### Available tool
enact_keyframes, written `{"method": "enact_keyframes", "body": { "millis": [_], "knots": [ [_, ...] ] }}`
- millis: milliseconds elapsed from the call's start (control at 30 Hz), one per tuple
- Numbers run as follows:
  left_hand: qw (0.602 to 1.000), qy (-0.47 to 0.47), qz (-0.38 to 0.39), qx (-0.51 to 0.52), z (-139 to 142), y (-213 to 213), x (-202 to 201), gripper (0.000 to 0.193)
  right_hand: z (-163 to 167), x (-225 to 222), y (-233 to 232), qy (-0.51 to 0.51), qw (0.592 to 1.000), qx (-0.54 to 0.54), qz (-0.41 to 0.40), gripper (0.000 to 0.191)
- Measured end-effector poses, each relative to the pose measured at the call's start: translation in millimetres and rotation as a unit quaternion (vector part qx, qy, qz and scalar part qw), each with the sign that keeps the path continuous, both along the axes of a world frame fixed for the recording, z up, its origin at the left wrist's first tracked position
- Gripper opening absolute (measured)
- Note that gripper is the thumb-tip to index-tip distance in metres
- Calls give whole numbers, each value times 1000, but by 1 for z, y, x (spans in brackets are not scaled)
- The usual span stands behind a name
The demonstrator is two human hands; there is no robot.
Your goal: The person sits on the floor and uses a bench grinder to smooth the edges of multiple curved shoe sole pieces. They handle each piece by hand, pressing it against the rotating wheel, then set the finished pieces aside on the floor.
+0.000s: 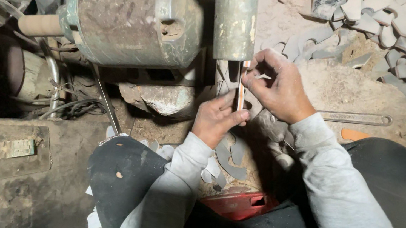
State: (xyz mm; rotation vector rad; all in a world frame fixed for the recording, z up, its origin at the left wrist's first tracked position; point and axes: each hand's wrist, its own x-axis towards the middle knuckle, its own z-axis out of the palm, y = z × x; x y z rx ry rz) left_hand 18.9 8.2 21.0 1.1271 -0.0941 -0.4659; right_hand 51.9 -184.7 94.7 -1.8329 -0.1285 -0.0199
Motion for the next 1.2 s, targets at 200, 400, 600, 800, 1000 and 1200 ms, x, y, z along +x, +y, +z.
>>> {"method": "enact_keyframes", "body": {
  "millis": [200,400,600,800,1000,1200],
  "knots": [
    [999,26,-3,34,-35,-1,-18,57,-29,2,0,2,994,-93,50,23],
    [979,-39,57,191,-41,-9,-24,64,-31,7,-12,45,973,-206,97,40],
    [1000,-1,-11,28,-5,0,-4,50,-10,4,-2,-95,992,-77,23,21],
    [997,67,-27,-35,-13,3,-11,44,-27,4,3,-54,996,-63,33,15],
    [947,13,41,318,-34,-4,-31,62,-53,10,-12,46,962,-229,142,41],
    [824,-288,212,440,-1,-2,-35,62,-23,-8,-33,110,971,-149,152,41]
  ]
}}
